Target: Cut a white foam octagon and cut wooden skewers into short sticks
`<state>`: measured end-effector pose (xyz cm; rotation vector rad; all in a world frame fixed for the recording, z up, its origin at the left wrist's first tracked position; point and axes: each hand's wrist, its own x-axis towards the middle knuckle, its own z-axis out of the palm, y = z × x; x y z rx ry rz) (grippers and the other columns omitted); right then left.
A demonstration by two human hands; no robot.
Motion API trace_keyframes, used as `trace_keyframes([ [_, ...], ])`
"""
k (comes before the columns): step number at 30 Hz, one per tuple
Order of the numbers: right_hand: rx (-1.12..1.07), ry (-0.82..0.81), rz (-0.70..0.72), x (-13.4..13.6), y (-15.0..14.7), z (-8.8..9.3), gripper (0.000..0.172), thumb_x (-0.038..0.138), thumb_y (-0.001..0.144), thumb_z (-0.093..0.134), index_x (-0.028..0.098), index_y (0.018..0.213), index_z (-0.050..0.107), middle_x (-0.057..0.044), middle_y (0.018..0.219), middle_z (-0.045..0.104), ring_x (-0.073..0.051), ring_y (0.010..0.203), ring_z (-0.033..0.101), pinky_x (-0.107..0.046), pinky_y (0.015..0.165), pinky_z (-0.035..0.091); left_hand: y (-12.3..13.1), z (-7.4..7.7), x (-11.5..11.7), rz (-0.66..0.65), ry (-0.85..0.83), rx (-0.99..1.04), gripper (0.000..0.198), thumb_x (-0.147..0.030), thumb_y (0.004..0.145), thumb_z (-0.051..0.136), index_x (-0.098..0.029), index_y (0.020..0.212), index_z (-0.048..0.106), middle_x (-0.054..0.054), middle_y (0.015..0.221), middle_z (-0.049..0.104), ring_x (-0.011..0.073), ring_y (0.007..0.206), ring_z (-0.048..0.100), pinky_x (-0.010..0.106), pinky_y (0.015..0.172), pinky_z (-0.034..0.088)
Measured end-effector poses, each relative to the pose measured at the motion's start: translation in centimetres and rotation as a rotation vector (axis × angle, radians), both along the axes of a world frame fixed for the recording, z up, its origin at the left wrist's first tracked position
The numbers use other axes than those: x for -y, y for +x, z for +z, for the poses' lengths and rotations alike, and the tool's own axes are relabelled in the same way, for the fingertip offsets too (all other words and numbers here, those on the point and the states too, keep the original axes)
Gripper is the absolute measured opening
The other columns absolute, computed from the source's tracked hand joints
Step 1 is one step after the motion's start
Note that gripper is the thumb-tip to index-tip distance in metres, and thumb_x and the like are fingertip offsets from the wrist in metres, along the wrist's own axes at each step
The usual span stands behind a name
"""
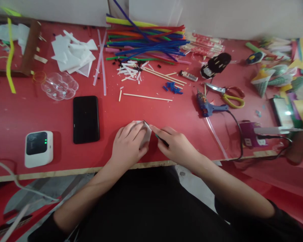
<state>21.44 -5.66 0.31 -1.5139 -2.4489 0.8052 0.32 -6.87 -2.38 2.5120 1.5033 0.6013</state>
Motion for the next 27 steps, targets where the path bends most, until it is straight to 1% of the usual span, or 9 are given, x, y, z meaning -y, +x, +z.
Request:
trace_keyframes([
  [6,0.005,-0.015,0.005,0.0,0.0,0.0,0.056,0.016,0.093,0.043,0.02,0.148,0.054,-0.008,0.096,0.064,-0.018,0.079,0.062,-0.033,0.072,0.054,-0.1,-0.2,-0.1,-0.006,0.03,0.001,0.035,-0.029,0.089,0.064,-0.017,0.122,0.066,0.008,0.133,0.071,0.0326,0.125,0.063,0.046,0.097,0.05],
  [11,0.034,-0.056,0.021,-0.3,0.0,0.6,0.058,0.015,0.093,0.043,0.019,0.15,0.053,-0.009,0.099,0.065,-0.019,0.083,0.063,-0.032,0.074,0.053,0.0,-0.1,0.0,-0.002,0.036,-0.017,0.036,-0.03,0.09,0.063,-0.017,0.124,0.065,0.007,0.135,0.07,0.0317,0.124,0.063,0.045,0.096,0.05],
  [17,0.137,-0.055,0.064,-0.5,-0.5,1.3,0.06,0.014,0.093,0.039,0.016,0.152,0.049,-0.01,0.096,0.064,-0.018,0.076,0.058,-0.03,0.068,0.048,-0.1,0.1,-0.1,-0.001,0.004,-0.018,0.035,-0.028,0.092,0.061,-0.018,0.126,0.065,0.008,0.135,0.069,0.0318,0.126,0.062,0.046,0.096,0.05],
  [22,0.149,-0.071,0.095,-1.1,-0.6,1.3,0.062,0.014,0.092,0.041,0.016,0.153,0.048,-0.01,0.098,0.065,-0.016,0.072,0.055,-0.029,0.068,0.045,-0.3,-0.3,-0.1,-0.016,0.016,-0.016,0.032,-0.028,0.093,0.062,-0.022,0.124,0.066,0.008,0.136,0.069,0.0313,0.125,0.063,0.045,0.096,0.049],
  [27,0.161,-0.123,0.124,-1.7,-0.6,1.7,0.063,0.014,0.091,0.041,0.015,0.154,0.046,-0.011,0.101,0.067,-0.017,0.076,0.057,-0.029,0.07,0.044,-0.4,-0.6,0.0,-0.006,0.039,-0.041,0.033,-0.03,0.093,0.063,-0.022,0.125,0.066,0.006,0.137,0.069,0.0297,0.126,0.063,0.045,0.097,0.049],
])
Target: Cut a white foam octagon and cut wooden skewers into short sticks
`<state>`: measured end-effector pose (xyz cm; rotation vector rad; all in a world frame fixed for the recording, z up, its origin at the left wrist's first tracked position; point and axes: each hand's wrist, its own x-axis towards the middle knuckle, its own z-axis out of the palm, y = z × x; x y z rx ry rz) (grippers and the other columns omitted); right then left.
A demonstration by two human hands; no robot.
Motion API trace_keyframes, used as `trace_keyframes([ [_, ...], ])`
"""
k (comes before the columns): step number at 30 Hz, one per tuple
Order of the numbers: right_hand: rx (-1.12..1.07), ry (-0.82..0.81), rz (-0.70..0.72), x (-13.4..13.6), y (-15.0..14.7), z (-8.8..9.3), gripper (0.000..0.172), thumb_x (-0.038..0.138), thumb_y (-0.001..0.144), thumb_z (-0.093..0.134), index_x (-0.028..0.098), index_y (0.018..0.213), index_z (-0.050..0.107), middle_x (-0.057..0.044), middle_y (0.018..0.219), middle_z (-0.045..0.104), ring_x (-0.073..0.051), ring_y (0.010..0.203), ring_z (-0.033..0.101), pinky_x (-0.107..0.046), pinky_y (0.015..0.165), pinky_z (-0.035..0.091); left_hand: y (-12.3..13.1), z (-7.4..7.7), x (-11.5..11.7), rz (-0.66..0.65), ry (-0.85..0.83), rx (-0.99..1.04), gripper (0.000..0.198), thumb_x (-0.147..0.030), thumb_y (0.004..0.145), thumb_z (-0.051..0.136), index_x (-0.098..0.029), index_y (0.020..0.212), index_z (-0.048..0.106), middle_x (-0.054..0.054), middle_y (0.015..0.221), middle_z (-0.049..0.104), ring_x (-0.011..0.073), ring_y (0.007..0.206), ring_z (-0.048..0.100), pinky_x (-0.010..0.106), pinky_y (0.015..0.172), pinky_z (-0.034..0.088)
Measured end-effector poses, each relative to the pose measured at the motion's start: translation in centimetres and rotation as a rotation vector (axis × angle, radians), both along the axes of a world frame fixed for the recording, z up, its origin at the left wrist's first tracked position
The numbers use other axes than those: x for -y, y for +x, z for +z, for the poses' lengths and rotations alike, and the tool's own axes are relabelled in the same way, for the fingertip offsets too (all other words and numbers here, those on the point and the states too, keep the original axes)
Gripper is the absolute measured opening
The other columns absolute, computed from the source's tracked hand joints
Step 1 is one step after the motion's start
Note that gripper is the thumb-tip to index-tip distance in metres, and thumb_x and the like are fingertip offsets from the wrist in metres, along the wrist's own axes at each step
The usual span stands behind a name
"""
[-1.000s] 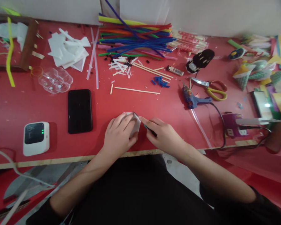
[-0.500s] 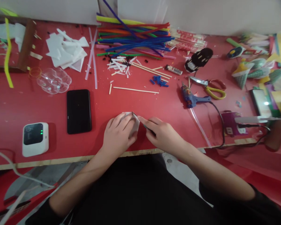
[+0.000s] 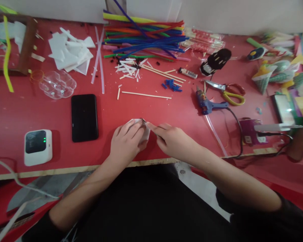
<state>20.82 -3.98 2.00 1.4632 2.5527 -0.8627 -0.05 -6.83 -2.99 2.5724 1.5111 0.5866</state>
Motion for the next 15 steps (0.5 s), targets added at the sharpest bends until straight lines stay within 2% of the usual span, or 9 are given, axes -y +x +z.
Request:
trace_keyframes([
  [11,-0.035,0.002,0.003,0.9,0.8,0.4,0.065,0.011,0.09,0.043,0.021,0.153,0.048,-0.006,0.089,0.066,-0.015,0.07,0.055,-0.028,0.067,0.042,0.1,0.0,0.1,0.017,0.005,-0.014,0.032,-0.03,0.093,0.063,-0.022,0.124,0.067,0.004,0.14,0.067,0.0295,0.126,0.063,0.045,0.093,0.052],
  [15,-0.029,-0.011,-0.006,1.7,1.6,0.3,0.064,0.012,0.09,0.043,0.019,0.154,0.047,-0.007,0.09,0.067,-0.016,0.073,0.057,-0.029,0.069,0.044,0.1,0.1,0.0,0.011,0.016,-0.007,0.031,-0.031,0.093,0.063,-0.022,0.122,0.068,0.005,0.139,0.068,0.0301,0.124,0.064,0.044,0.092,0.052],
])
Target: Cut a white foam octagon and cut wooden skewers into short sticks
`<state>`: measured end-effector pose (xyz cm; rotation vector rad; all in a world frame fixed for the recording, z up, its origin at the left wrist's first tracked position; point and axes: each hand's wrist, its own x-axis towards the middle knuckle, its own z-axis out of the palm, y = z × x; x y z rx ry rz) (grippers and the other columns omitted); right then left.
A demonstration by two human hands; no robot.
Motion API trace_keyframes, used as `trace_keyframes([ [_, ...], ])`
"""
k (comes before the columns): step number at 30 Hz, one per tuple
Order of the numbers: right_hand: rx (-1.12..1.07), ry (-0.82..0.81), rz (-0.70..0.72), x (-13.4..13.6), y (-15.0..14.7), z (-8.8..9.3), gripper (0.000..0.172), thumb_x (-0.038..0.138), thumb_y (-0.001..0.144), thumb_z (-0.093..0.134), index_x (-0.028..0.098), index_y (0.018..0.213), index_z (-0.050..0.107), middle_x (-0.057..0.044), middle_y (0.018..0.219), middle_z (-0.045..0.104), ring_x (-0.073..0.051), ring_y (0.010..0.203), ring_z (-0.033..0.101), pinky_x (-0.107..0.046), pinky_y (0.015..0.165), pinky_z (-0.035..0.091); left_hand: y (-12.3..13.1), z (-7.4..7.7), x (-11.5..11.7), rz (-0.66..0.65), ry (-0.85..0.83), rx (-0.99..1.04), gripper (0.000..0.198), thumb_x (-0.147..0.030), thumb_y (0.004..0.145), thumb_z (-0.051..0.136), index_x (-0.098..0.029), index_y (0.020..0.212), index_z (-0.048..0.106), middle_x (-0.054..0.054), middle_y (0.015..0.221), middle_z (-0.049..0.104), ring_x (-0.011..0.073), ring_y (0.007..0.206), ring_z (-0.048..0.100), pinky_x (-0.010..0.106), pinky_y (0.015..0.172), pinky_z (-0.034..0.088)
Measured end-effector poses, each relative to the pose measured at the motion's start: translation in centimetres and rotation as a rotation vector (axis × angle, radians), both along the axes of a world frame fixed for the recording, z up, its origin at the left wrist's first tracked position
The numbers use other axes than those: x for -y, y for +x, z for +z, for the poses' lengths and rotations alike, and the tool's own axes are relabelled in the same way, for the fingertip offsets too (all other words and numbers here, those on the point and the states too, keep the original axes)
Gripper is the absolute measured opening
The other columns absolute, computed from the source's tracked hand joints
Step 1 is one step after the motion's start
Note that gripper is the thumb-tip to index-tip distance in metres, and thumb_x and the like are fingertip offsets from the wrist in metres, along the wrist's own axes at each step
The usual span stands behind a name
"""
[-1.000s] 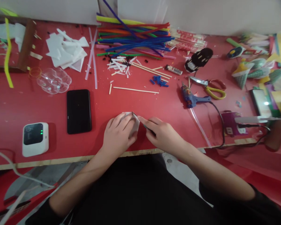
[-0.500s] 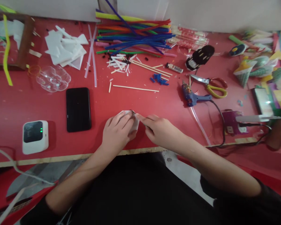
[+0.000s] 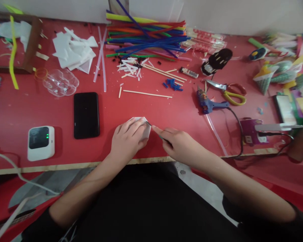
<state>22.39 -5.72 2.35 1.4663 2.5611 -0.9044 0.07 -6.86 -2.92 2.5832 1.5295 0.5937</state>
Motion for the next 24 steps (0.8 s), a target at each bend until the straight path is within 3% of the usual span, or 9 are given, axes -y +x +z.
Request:
trace_keyframes([
  [9,-0.102,-0.017,-0.121,3.0,1.8,-0.9,0.061,0.014,0.093,0.042,0.018,0.153,0.048,-0.008,0.096,0.068,-0.018,0.079,0.064,-0.033,0.074,0.053,0.1,-0.3,0.0,0.002,-0.021,0.03,0.034,-0.036,0.096,0.059,-0.021,0.125,0.068,0.007,0.136,0.069,0.0315,0.125,0.063,0.047,0.096,0.049],
  [13,-0.191,-0.011,-0.208,3.7,2.3,-1.2,0.057,0.015,0.092,0.045,0.016,0.149,0.054,-0.008,0.093,0.067,-0.017,0.075,0.064,-0.032,0.073,0.055,-0.1,0.3,0.2,-0.001,-0.072,0.034,0.038,-0.039,0.095,0.06,-0.021,0.128,0.067,0.007,0.14,0.067,0.0387,0.134,0.053,0.058,0.107,0.039],
  [15,-0.202,0.012,-0.255,3.8,2.5,-1.3,0.056,0.016,0.092,0.047,0.016,0.148,0.055,-0.007,0.09,0.066,-0.016,0.071,0.062,-0.031,0.069,0.054,-0.4,0.9,0.4,0.006,-0.128,0.001,0.046,-0.041,0.093,0.06,-0.021,0.135,0.064,0.01,0.144,0.063,0.042,0.134,0.05,0.058,0.103,0.041],
  [20,-0.225,0.117,-0.354,3.9,2.6,-1.7,0.055,0.02,0.095,0.046,0.017,0.149,0.053,-0.006,0.088,0.064,-0.015,0.067,0.058,-0.03,0.063,0.051,-1.9,1.8,0.9,0.191,-0.173,-0.129,0.069,-0.054,0.091,0.06,-0.011,0.144,0.054,0.024,0.136,0.057,0.0405,0.109,0.057,0.054,0.087,0.049],
  [24,-0.247,0.15,-0.356,3.9,2.3,-2.0,0.053,0.019,0.096,0.046,0.016,0.148,0.053,-0.005,0.086,0.062,-0.014,0.066,0.056,-0.029,0.064,0.05,-3.2,1.7,1.0,0.27,-0.141,-0.116,0.085,-0.073,0.09,0.052,-0.007,0.144,0.05,0.022,0.113,0.057,0.0364,0.101,0.057,0.054,0.087,0.051],
])
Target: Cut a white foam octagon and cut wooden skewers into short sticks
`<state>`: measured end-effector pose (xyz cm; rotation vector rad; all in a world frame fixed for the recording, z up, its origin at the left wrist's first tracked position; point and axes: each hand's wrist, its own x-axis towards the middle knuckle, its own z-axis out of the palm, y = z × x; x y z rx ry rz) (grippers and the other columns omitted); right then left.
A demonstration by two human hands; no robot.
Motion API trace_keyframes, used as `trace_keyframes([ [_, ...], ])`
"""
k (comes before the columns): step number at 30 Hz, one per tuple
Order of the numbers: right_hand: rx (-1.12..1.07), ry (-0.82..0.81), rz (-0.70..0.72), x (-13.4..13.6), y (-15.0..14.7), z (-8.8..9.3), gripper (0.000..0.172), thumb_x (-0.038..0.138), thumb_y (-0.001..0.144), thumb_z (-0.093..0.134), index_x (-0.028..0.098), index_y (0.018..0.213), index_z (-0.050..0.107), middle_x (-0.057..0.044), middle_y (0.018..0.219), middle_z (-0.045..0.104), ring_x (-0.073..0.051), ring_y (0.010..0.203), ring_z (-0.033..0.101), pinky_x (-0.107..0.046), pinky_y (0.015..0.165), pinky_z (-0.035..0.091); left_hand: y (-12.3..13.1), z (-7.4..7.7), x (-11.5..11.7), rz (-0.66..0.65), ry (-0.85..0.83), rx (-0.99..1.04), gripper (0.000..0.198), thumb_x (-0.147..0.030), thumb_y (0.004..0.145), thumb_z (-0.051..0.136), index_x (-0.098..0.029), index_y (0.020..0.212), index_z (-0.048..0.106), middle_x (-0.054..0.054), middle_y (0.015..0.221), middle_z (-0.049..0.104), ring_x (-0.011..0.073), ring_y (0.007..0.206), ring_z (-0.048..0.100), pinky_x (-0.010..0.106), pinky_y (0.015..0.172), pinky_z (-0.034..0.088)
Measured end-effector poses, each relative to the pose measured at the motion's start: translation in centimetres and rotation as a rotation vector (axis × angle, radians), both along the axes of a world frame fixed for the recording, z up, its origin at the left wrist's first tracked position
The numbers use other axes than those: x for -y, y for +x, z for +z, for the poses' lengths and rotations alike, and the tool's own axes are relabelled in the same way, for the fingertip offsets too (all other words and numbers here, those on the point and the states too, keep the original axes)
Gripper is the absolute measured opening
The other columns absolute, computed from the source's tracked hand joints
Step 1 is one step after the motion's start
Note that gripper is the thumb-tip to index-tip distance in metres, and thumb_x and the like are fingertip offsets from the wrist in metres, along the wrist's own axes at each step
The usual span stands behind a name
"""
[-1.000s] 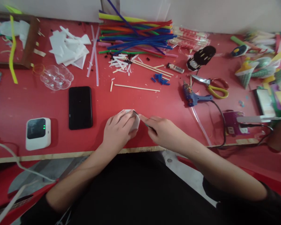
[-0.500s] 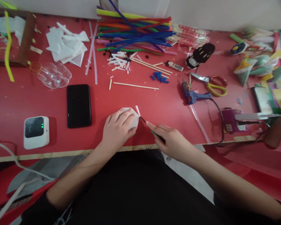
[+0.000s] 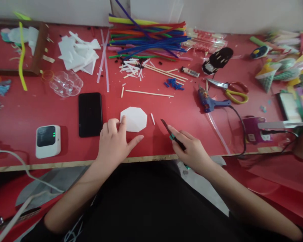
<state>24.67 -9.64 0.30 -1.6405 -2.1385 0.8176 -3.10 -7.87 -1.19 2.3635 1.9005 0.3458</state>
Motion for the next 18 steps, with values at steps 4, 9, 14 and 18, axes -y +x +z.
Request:
trace_keyframes([
  [4,-0.017,0.021,0.025,0.1,-0.5,-0.2,0.053,0.019,0.096,0.046,0.014,0.149,0.052,-0.004,0.087,0.062,-0.014,0.065,0.055,-0.028,0.062,0.049,-0.9,-0.3,-0.8,-0.022,0.09,0.089,0.076,-0.067,0.09,0.059,-0.012,0.142,0.048,0.023,0.128,0.054,0.0391,0.118,0.055,0.058,0.102,0.047],
  [9,-0.027,0.007,0.023,0.2,-1.2,0.2,0.053,0.02,0.096,0.046,0.017,0.149,0.052,-0.003,0.083,0.061,-0.013,0.062,0.054,-0.028,0.06,0.048,-1.0,-0.9,-2.2,-0.274,0.06,0.187,0.055,-0.04,0.095,0.06,-0.014,0.141,0.045,0.022,0.156,0.043,0.0406,0.151,0.03,0.057,0.12,0.033],
  [14,-0.061,-0.019,-0.024,-0.1,-2.0,0.8,0.052,0.022,0.095,0.047,0.018,0.147,0.054,-0.003,0.084,0.062,-0.014,0.064,0.055,-0.028,0.063,0.049,-0.5,-1.1,-1.6,-0.221,-0.024,0.185,0.064,-0.04,0.094,0.06,-0.014,0.148,0.039,0.023,0.157,0.044,0.0404,0.142,0.044,0.058,0.116,0.037],
  [18,-0.082,-0.05,-0.053,-0.4,-2.2,0.9,0.052,0.024,0.095,0.048,0.019,0.146,0.055,-0.002,0.083,0.062,-0.013,0.062,0.054,-0.028,0.061,0.048,-0.7,-1.7,-0.8,-0.186,0.03,0.281,0.096,-0.062,0.086,0.068,-0.013,0.156,0.024,0.026,0.155,0.044,0.0413,0.141,0.046,0.058,0.115,0.038],
])
